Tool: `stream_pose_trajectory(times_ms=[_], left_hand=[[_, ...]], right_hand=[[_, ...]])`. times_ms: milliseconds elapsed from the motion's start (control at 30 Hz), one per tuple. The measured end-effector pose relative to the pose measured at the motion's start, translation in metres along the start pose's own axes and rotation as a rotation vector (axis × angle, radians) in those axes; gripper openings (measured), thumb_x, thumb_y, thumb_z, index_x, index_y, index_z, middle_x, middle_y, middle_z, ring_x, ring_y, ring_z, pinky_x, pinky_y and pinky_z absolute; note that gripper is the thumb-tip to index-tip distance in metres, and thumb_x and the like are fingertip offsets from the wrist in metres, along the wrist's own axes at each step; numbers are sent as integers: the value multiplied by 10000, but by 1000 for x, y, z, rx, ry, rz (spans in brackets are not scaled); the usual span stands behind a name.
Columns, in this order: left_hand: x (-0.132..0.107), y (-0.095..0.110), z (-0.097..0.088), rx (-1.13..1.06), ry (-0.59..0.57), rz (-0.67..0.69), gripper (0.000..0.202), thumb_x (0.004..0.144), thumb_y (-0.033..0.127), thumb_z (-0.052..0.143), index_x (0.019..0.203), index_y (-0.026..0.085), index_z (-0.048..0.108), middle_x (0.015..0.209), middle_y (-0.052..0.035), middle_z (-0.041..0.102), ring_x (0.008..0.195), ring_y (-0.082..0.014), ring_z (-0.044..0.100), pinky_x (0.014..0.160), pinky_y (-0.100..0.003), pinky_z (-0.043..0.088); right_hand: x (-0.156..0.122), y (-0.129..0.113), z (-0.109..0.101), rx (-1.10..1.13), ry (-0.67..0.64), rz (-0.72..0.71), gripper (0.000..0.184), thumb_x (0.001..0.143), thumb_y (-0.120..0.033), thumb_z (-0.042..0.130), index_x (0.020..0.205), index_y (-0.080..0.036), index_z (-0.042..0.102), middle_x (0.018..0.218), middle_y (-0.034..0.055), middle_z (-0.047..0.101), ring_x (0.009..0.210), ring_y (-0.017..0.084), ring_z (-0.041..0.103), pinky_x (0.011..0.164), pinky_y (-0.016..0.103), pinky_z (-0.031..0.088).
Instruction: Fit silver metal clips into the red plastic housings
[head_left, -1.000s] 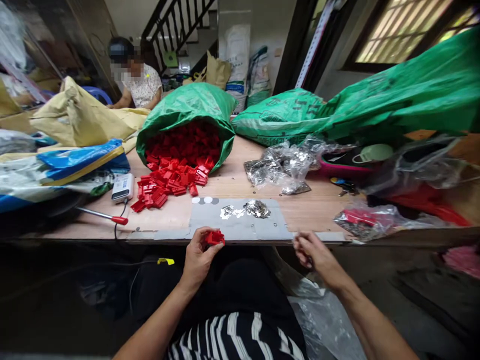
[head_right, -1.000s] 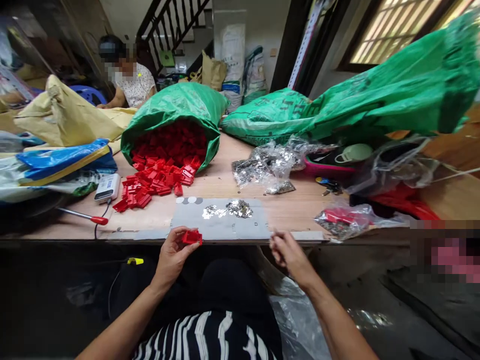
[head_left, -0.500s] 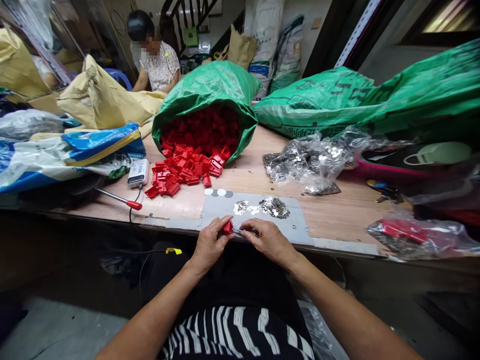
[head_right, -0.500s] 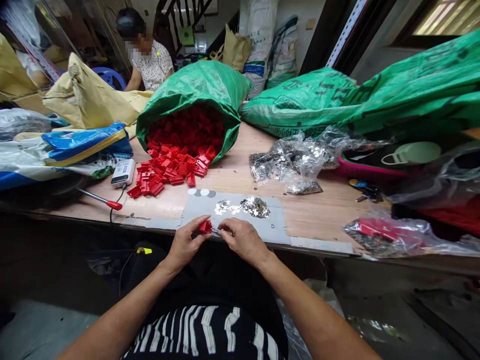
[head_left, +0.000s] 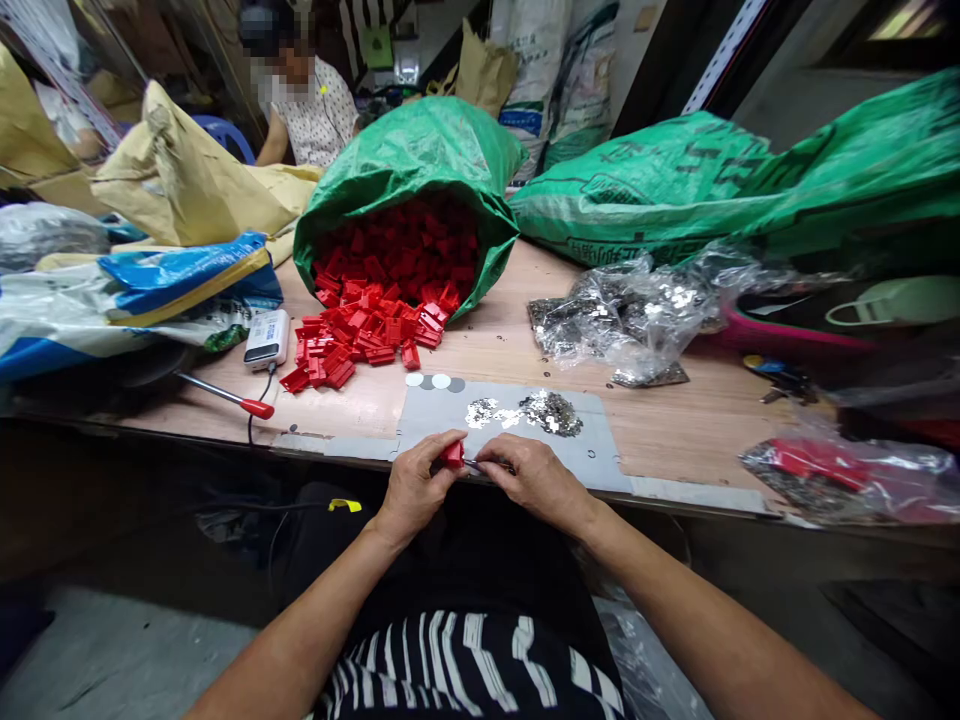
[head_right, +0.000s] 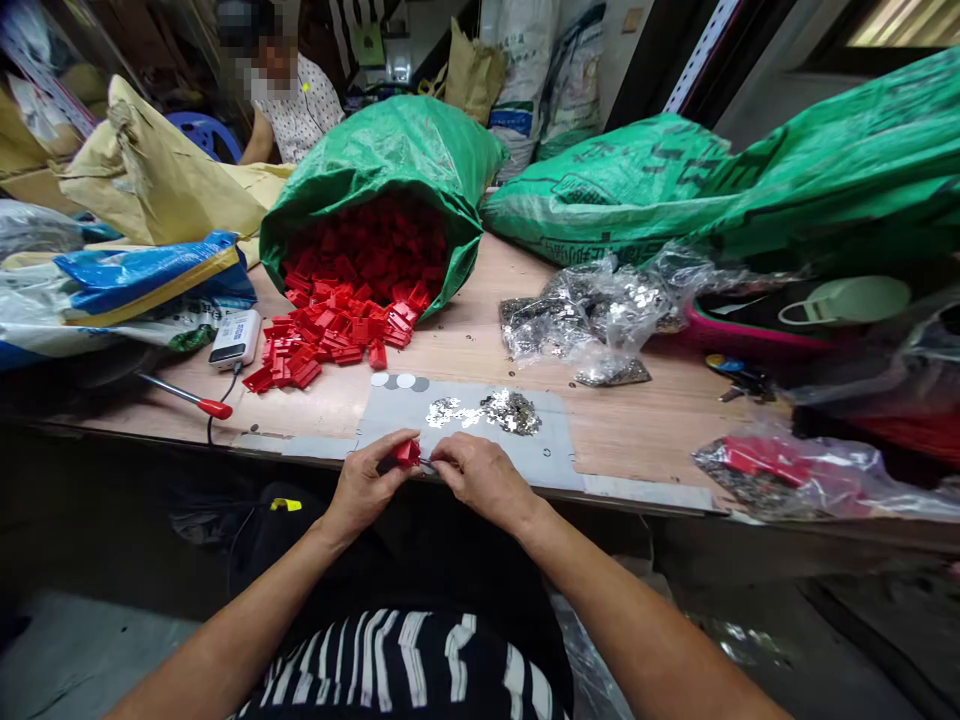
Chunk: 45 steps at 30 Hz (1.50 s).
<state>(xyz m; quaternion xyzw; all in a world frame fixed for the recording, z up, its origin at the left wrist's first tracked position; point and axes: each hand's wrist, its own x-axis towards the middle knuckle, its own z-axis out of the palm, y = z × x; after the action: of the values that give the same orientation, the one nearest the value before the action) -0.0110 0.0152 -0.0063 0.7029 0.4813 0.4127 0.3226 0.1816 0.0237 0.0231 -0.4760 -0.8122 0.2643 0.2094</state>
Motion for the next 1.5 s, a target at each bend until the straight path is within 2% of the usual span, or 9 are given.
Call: stream_pose_trajectory(times_ms=[267, 467, 600, 767, 867, 967, 1167, 1300, 1500], left_hand=[[0, -2, 0, 14, -12, -29, 325, 744, 182, 702, 1057, 247, 644, 921, 6, 715, 811, -161, 659, 775, -258, 490], [-1, -3, 4, 1, 19, -32, 319, 735, 156, 694, 1040, 236, 648, 970, -6, 717, 851, -164, 659, 805, -258, 477], [-4, 3, 3, -45, 46, -42, 306, 736, 148, 682, 1028, 229, 640, 971, -13, 706, 867, -166, 645, 812, -264, 466], [-13, 16, -3, -125, 127, -75, 261, 736, 180, 694, 983, 224, 622, 894, -6, 680, 799, -158, 617, 767, -262, 450], [-16, 24, -5, -279, 169, -121, 285, 722, 195, 716, 990, 222, 625, 915, -9, 665, 825, -155, 606, 794, -259, 440], [-15, 33, -5, -604, 182, -260, 257, 735, 226, 716, 974, 205, 626, 887, -8, 664, 809, -139, 611, 796, -249, 446], [-16, 48, -9, -1327, 51, -598, 183, 752, 256, 721, 714, 144, 582, 808, -42, 701, 856, -186, 681, 852, -281, 483], [-19, 51, -9, -1456, 61, -739, 104, 828, 200, 632, 805, 99, 639, 828, -81, 717, 828, -208, 702, 854, -307, 514], [-20, 59, -7, -1530, 79, -862, 251, 927, 189, 477, 832, 50, 663, 799, -111, 722, 766, -188, 706, 868, -334, 529]], right_hand=[[2, -10, 3, -98, -20, 112, 125, 864, -184, 541, 879, -207, 663, 862, 31, 678, 820, 161, 617, 754, 259, 429], [3, -23, 10, -147, 5, 205, 119, 875, -191, 523, 839, -201, 636, 842, 34, 658, 798, 158, 600, 715, 258, 403], [-2, -22, 11, -134, 9, 178, 117, 889, -207, 506, 900, -206, 623, 873, 38, 644, 809, 165, 594, 726, 275, 412], [-14, -15, 8, 73, 70, 50, 162, 930, -224, 434, 991, -211, 583, 960, 47, 621, 885, 168, 582, 793, 295, 434], [-22, -14, 5, 201, 95, 38, 138, 939, -239, 416, 988, -208, 541, 911, 32, 625, 842, 162, 582, 776, 297, 437], [-30, -18, 1, 343, 48, 62, 129, 962, -267, 375, 1008, -216, 484, 806, -5, 621, 664, 127, 545, 688, 277, 430], [-35, -36, -4, 455, -40, 8, 323, 963, -290, 397, 1275, -206, 399, 645, -57, 512, 614, 113, 489, 669, 254, 399], [-33, -42, -3, 425, -59, -9, 409, 959, -302, 414, 1357, -212, 385, 616, -65, 490, 576, 106, 467, 619, 236, 389], [-33, -39, -3, 374, -32, -5, 381, 958, -354, 424, 1308, -211, 474, 632, -42, 538, 590, 117, 523, 608, 234, 408]])
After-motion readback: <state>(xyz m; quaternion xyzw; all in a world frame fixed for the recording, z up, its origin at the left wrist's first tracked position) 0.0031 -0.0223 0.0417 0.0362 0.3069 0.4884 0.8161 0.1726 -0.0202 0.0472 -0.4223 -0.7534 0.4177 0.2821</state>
